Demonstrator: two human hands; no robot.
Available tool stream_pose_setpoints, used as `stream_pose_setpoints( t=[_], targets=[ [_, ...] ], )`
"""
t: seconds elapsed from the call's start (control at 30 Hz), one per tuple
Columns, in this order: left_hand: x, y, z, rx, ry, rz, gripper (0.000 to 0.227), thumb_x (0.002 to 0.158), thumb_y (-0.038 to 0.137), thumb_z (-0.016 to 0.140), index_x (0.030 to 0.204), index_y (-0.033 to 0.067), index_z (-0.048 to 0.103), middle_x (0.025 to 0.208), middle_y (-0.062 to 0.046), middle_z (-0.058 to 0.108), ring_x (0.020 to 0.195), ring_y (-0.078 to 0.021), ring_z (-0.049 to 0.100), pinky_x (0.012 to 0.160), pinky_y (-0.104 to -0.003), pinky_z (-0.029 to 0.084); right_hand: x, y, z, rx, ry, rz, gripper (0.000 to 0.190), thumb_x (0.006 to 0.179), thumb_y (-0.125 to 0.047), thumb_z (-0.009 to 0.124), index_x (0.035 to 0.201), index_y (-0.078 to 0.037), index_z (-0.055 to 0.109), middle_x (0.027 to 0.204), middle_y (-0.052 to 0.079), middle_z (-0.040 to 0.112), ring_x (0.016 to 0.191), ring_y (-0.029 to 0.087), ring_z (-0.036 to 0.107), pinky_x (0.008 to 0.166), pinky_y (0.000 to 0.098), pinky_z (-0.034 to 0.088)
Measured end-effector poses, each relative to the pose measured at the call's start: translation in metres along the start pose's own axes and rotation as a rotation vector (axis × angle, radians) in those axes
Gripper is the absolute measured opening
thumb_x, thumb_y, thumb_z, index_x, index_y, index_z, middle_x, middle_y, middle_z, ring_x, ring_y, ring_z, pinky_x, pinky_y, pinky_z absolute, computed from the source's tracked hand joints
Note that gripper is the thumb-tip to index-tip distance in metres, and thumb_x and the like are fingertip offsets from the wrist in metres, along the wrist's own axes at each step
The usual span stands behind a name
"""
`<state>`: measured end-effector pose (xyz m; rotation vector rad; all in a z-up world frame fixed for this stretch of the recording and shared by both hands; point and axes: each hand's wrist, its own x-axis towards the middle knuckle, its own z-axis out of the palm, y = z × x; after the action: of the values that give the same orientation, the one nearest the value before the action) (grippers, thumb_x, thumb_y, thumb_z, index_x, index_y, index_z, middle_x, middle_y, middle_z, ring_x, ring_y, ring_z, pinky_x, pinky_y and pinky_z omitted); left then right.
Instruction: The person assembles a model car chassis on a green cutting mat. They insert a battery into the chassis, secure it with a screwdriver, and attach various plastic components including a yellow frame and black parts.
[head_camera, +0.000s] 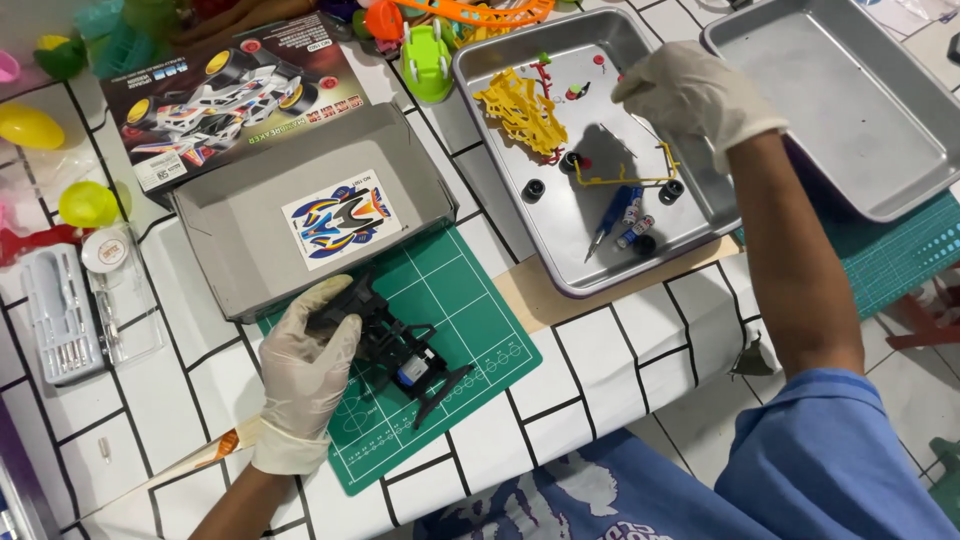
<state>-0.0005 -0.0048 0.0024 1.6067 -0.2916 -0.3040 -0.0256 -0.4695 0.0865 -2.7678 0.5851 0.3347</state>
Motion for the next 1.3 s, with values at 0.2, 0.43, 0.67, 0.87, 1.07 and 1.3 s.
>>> stream_pose_setpoints(
  t=[0.2,0.43,0.67,0.87,1.07,1.3],
  targets=[
    [0.004,0.007,-0.015,0.605,-0.008,0.231,0.033,0.087,0.024,0.074,0.114,0.0067,0.074,0.11,-0.008,0.078,0.101,-0.0206,0.075,0.087,-0.032,0.059,0.044,0.02,0.041,-0.032,-0.017,0.004,0.029,0.084,-0.028,0.08,0.109,-0.013,0.082,0.103,0.012,0.076,0.097,0.031,0.068,0.074,0.0461,0.053],
    [-0.01,0.006,-0.015,1.223,0.138,0.76,0.03,0.099,0.038,0.076,0.107,0.0093,0.073,0.077,-0.001,0.066,0.064,-0.0165,0.06,0.053,-0.03,0.05,0.032,0.022,0.072,-0.106,0.114,0.137,0.025,0.09,-0.013,0.064,0.1,0.003,0.08,0.092,0.026,0.074,0.083,0.045,0.071,0.07,0.0518,0.058],
    [0.012,0.073,0.056,1.461,0.154,1.03,0.043,0.106,0.062,0.063,0.1,0.0198,0.069,0.066,0.01,0.06,0.057,-0.0029,0.053,0.055,-0.017,0.039,0.018,0.029,0.062,0.473,0.072,0.407,0.017,0.098,-0.02,0.039,0.086,-0.01,0.046,0.084,0.005,0.042,0.077,0.022,0.038,0.065,0.0383,0.034],
    [0.144,0.06,0.195,1.271,-0.547,0.793,0.024,0.091,-0.006,0.061,0.111,0.0067,0.064,0.094,-0.009,0.064,0.085,-0.0263,0.062,0.074,-0.046,0.059,-0.02,0.044,0.049,0.223,0.191,0.217,0.042,0.094,-0.01,0.07,0.133,-0.024,0.069,0.104,0.002,0.07,0.088,0.027,0.065,0.08,0.0431,0.053],
    [0.28,-0.034,0.321,1.209,-0.419,0.952,0.017,0.097,0.025,0.054,0.1,0.0146,0.067,0.101,-0.011,0.064,0.095,-0.0332,0.063,0.07,-0.052,0.054,-0.077,0.025,0.01,1.342,0.158,0.665,0.04,0.098,-0.001,0.037,0.128,0.002,0.064,0.135,0.017,0.07,0.131,0.024,0.068,0.116,0.028,0.053],
    [0.289,-0.008,0.342,1.296,-0.656,0.465,0.02,0.088,0.01,0.07,0.103,0.0202,0.078,0.103,-0.008,0.076,0.097,-0.0322,0.072,0.085,-0.043,0.058,-0.113,0.107,0.04,0.721,0.219,0.166,0.021,0.104,-0.003,0.057,0.12,-0.003,0.07,0.118,0.01,0.075,0.106,0.021,0.071,0.097,0.0278,0.057]
  ],
)
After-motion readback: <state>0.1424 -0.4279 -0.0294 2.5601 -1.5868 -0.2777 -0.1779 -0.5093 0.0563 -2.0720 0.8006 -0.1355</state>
